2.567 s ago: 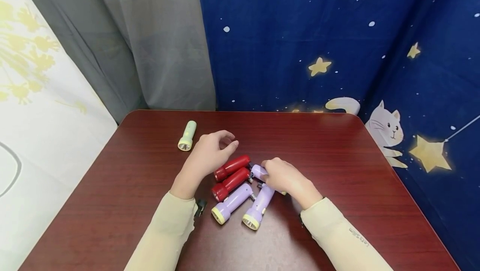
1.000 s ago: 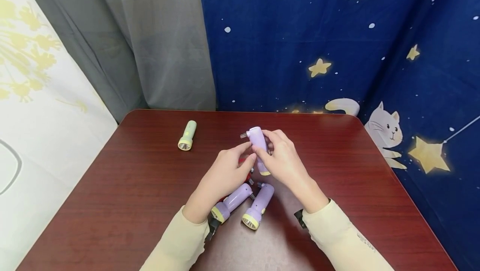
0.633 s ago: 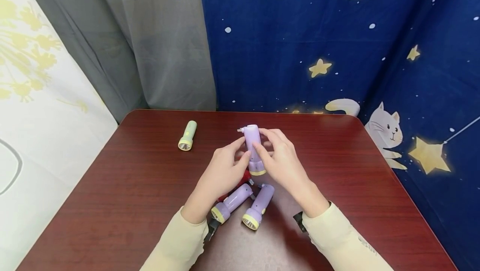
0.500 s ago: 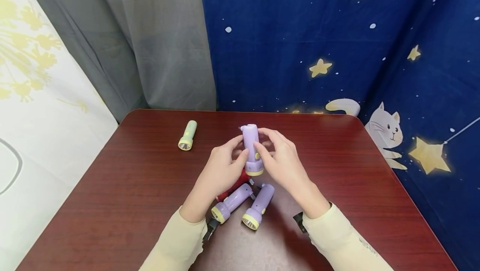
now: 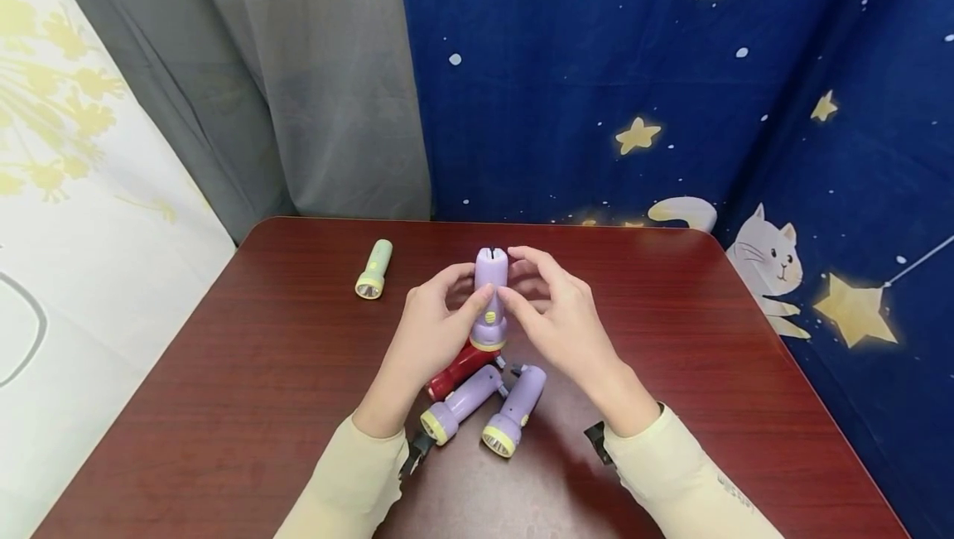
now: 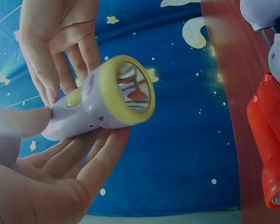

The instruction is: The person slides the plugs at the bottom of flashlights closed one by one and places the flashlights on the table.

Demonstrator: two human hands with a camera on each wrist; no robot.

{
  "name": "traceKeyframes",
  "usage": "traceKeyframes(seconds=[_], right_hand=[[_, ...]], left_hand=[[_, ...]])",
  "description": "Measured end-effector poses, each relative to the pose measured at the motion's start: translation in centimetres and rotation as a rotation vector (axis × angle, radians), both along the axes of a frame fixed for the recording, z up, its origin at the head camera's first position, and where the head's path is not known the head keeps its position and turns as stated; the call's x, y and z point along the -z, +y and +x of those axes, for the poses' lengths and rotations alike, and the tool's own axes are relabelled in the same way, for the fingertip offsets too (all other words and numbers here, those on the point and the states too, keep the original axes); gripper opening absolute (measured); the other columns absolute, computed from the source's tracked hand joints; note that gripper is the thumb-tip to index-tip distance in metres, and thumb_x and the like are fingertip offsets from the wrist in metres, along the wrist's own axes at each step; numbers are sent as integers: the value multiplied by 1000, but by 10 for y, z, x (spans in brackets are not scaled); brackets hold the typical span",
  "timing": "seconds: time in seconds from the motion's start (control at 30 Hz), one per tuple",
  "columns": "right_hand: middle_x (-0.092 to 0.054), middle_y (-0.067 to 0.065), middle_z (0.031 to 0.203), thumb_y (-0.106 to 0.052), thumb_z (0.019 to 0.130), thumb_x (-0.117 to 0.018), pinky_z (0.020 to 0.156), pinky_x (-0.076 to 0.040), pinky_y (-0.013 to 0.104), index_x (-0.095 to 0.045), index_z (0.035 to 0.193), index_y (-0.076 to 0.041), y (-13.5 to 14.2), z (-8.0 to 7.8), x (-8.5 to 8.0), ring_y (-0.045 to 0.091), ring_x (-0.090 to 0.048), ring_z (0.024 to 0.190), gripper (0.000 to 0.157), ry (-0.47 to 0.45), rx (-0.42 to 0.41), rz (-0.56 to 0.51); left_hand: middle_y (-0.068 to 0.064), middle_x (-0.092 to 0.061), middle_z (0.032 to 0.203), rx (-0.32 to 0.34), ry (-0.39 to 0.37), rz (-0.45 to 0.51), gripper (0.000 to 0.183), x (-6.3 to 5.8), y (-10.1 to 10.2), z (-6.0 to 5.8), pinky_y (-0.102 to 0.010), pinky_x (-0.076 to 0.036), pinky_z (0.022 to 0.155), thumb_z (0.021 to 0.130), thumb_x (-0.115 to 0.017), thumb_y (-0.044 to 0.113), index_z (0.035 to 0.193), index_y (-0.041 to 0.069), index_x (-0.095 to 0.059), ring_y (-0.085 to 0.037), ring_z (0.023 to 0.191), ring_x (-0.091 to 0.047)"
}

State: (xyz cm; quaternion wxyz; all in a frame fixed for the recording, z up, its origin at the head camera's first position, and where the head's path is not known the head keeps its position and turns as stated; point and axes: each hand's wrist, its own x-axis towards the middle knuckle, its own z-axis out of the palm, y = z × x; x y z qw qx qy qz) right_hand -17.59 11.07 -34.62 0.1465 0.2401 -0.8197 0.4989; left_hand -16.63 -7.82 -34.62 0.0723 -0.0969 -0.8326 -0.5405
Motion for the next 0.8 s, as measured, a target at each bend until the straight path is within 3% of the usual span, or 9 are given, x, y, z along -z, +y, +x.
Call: traceKeyframes(seconds=[0.5,0.8], right_hand=[[-70,9,135,-9,96,-79,85,-67,32,-54,153,-17,6,-1,5,19,-77,102,63,19,-45,112],[-70,10,131,-5,93,-80,85,-66,33,-51,156,-16,5,1,3,18,-75,103,70,26,-60,154]], left_hand=[[-15,-76,129,46,3,33,42,4,2,0,-47,-61,104,100,-76,24,137,5,-67,-29,121,-75],[-15,-77,127,65,-2,25,41,7,2,-1,-47,-61,103,100,-75,25,136,6,-68,-29,119,-76]])
